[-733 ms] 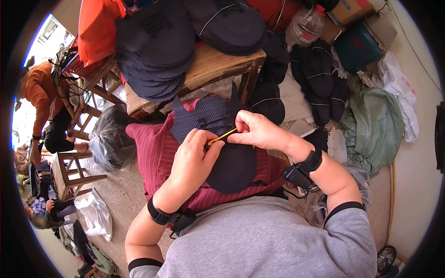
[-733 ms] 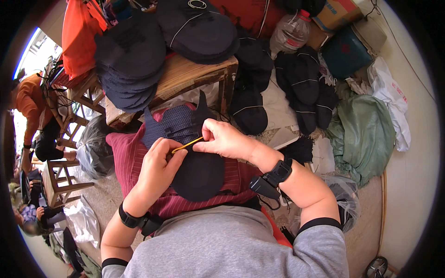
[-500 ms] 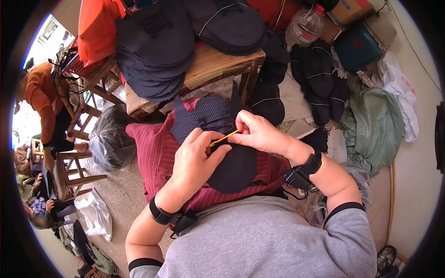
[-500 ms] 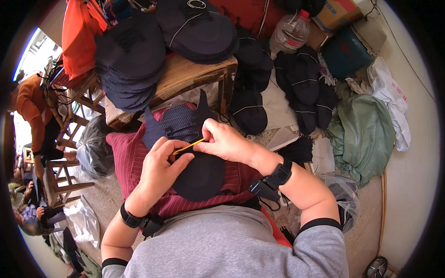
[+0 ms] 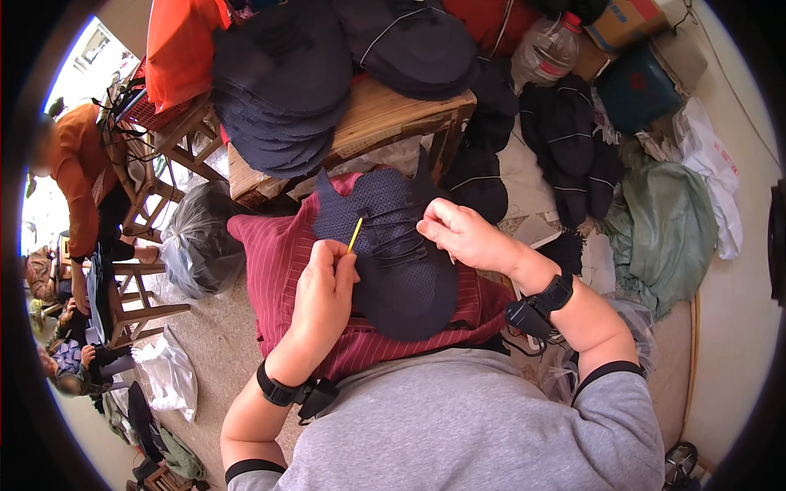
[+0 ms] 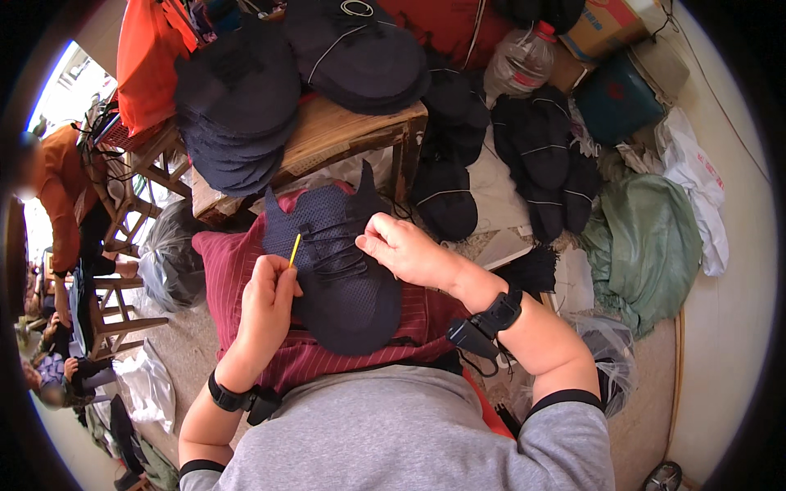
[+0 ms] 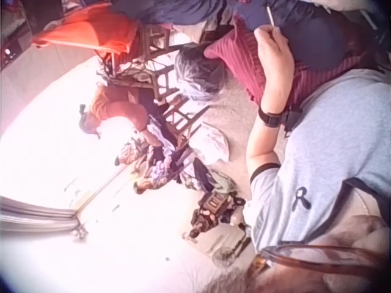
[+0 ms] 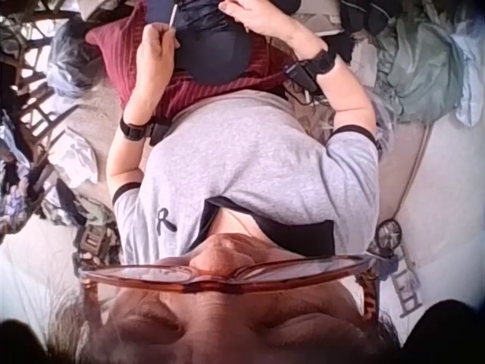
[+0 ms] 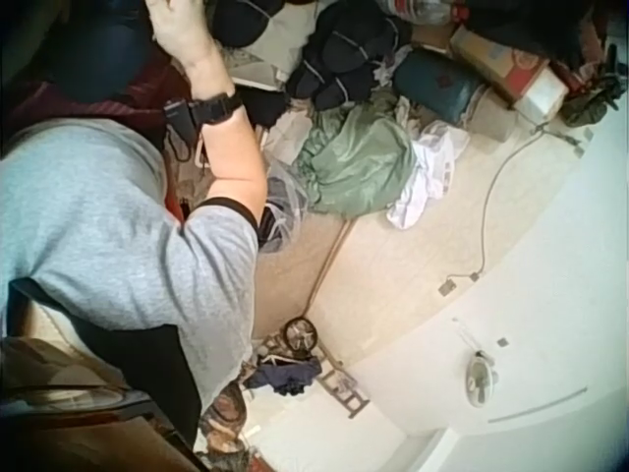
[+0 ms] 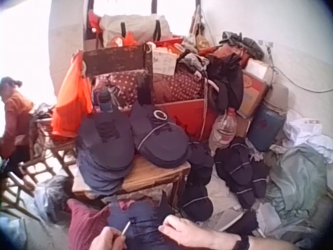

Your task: The recorder is assembling shoe uppers, specifically threading or marking components and bundling them together.

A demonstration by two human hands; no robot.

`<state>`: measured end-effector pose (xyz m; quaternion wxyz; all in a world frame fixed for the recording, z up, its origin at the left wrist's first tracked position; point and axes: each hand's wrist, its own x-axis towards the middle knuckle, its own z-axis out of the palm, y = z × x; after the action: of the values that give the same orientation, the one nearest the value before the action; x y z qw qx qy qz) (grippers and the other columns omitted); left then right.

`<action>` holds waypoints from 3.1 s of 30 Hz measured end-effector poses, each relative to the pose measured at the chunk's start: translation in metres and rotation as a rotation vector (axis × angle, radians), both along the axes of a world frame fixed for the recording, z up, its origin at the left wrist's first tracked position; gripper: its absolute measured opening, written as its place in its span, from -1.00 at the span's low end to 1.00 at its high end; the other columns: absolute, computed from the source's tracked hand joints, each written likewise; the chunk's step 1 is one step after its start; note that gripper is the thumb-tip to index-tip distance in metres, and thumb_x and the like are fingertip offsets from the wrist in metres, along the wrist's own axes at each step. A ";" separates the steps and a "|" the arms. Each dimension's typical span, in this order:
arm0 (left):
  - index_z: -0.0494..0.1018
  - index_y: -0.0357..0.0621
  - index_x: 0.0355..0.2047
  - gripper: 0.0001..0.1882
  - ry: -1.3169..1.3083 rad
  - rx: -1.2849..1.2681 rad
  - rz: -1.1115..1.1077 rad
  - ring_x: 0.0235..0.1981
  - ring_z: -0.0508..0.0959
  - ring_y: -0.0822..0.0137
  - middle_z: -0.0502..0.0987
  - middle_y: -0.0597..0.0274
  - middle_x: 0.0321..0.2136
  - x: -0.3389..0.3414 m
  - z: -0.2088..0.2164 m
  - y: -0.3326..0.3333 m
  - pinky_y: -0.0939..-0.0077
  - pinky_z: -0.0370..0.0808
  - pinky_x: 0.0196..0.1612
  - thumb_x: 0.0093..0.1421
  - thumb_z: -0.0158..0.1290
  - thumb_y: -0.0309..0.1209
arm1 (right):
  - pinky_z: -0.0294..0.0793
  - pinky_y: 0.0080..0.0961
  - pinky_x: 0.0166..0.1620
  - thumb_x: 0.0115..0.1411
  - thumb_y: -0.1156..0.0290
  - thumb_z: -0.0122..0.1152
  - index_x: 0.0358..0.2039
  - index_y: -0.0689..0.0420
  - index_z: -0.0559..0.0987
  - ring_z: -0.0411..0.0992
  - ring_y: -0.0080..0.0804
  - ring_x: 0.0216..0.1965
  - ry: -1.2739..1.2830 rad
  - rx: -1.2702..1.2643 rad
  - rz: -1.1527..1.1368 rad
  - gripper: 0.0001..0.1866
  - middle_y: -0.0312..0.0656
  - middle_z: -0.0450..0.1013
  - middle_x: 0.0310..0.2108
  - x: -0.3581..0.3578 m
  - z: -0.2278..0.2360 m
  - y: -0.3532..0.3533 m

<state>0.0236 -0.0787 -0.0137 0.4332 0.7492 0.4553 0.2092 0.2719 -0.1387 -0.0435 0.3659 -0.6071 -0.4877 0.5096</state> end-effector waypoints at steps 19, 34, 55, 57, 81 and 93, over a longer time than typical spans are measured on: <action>0.35 -0.26 -0.24 -0.94 0.006 -0.010 -0.066 -0.52 0.49 0.36 0.45 0.16 -0.55 0.005 -0.010 -0.007 0.49 0.41 -0.43 0.35 -0.01 -0.53 | 0.30 -0.70 -0.37 0.32 0.31 0.26 -0.30 0.18 0.50 0.24 -0.76 -0.42 0.276 0.111 -0.412 -0.79 -0.47 0.36 -0.44 0.008 -0.025 -0.013; 0.41 -0.25 -0.30 -0.92 0.109 0.135 -0.084 -0.61 0.51 0.29 0.46 0.12 -0.62 -0.001 -0.001 -0.004 0.40 0.40 -0.51 0.27 0.09 -0.52 | 0.37 -0.36 -0.07 0.03 0.41 0.38 -0.11 0.12 0.58 0.40 -0.32 -0.15 -1.264 1.014 -0.101 -0.63 -0.27 0.40 -0.17 -0.011 0.032 0.003; 0.48 -0.25 -0.34 -0.94 0.230 0.261 -0.132 -0.44 0.60 0.04 0.56 -0.01 -0.48 -0.004 0.019 0.011 0.30 0.49 -0.38 0.19 0.13 -0.52 | 0.40 -0.44 -0.14 -0.05 0.51 0.48 -0.11 0.06 0.62 0.34 -0.31 -0.20 -0.442 0.802 0.177 -0.58 -0.24 0.36 -0.24 -0.011 0.008 0.026; 0.49 -0.26 -0.34 -0.94 0.225 0.254 -0.154 -0.45 0.60 0.06 0.55 0.00 -0.48 -0.004 0.018 0.014 0.31 0.49 -0.38 0.19 0.13 -0.53 | 0.40 -0.43 -0.13 -0.05 0.50 0.48 -0.11 0.06 0.63 0.34 -0.30 -0.20 -0.445 0.825 0.185 -0.58 -0.24 0.36 -0.24 -0.009 0.007 0.026; 0.48 -0.27 -0.36 -0.84 0.081 -0.152 -0.140 -0.56 0.50 0.44 0.52 0.22 -0.57 0.007 0.000 0.037 0.52 0.41 -0.48 0.31 0.10 -0.42 | 0.54 -0.42 -0.17 0.10 0.68 0.26 -0.28 0.21 0.61 0.48 -0.28 -0.25 -0.202 0.574 0.106 -0.84 -0.17 0.42 -0.26 -0.008 0.015 0.037; 0.43 -0.26 -0.29 -0.82 -0.079 -0.453 -0.183 -0.56 0.47 0.55 0.48 0.33 -0.56 0.012 -0.008 0.047 0.65 0.46 -0.45 0.39 0.02 -0.38 | 0.52 -0.68 -0.36 0.35 0.45 0.15 -0.18 0.22 0.51 0.42 -0.69 -0.42 0.619 0.014 -0.068 -0.88 -0.34 0.43 -0.39 0.008 -0.002 0.048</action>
<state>0.0359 -0.0320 -0.0213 0.6246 0.6625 0.4033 0.0909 0.2803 -0.0908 -0.0459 0.5181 -0.4364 -0.3361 0.6543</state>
